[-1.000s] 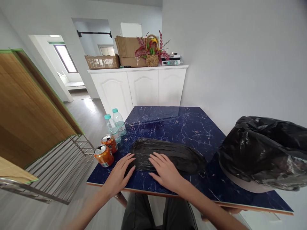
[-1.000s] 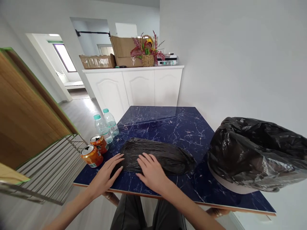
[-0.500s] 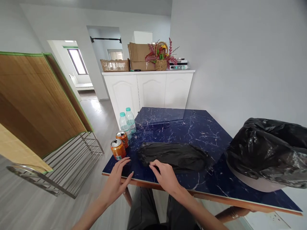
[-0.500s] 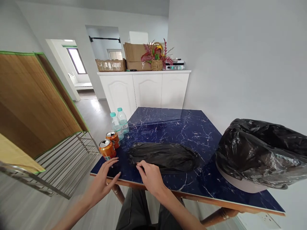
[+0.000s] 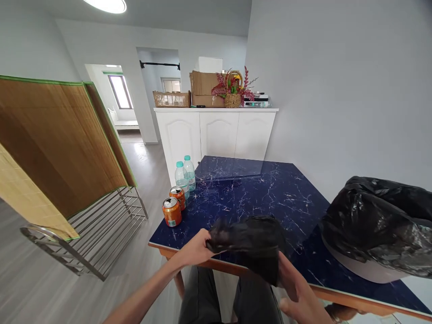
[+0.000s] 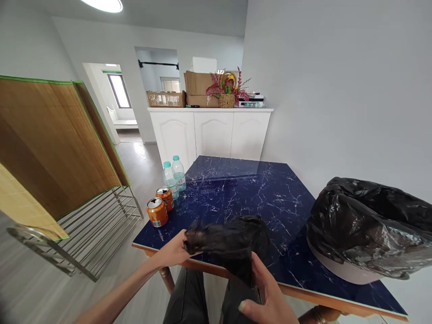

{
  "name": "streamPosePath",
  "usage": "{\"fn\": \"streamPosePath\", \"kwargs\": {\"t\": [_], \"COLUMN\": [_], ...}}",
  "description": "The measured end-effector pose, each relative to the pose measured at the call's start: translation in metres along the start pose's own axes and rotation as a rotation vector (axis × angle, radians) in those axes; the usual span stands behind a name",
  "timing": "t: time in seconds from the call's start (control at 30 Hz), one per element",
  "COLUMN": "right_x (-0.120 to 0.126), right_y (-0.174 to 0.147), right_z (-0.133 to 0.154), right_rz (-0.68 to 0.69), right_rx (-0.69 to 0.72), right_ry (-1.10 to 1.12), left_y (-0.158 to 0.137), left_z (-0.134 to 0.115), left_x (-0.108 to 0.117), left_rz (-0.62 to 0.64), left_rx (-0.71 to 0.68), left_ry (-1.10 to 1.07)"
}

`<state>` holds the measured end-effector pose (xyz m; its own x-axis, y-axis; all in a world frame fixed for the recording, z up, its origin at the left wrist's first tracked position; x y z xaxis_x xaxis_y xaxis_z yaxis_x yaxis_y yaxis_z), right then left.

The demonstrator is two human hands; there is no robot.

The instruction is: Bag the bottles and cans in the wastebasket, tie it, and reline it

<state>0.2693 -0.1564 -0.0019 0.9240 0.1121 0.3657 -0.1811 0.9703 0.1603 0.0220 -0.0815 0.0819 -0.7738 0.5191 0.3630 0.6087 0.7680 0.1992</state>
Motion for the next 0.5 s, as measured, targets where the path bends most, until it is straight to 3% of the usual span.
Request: {"fn": "streamPosePath", "kwargs": {"t": [0.1,0.2,0.27,0.37,0.5], "right_x": [0.012,0.028,0.040,0.056,0.066], "right_y": [0.002,0.017,0.032,0.051,0.061], "right_z": [-0.001,0.000,-0.006,-0.027,-0.056], "right_rz": [-0.066,-0.228,-0.312,-0.329,-0.311], "right_rx": [-0.095,-0.202,-0.252,-0.316,-0.388], "right_ry": [-0.069,-0.046,-0.101,-0.262,-0.394], "left_y": [0.020,0.045,0.063,0.081,0.081], "left_z": [-0.010,-0.014,-0.005,0.017,0.020], "left_x": [-0.012,-0.015,-0.013,-0.009,-0.011], "left_rz": [0.035,0.022,-0.056,-0.212,-0.324], "left_rx": [0.018,0.009,0.072,0.168,-0.050], "left_ry": [-0.040,-0.013,0.030,0.127,0.389]}}
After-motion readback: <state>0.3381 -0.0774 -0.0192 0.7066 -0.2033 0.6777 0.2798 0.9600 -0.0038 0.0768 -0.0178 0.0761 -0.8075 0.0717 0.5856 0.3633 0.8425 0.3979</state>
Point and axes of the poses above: each hand's wrist, its own y-axis towards the middle knuckle, its own x-axis out of the back of the hand, z = x × y, the point moved 7 cm from there along y, towards the middle knuckle, and after that the axes turned 10 degrees about -y, right-handed, at the moved point
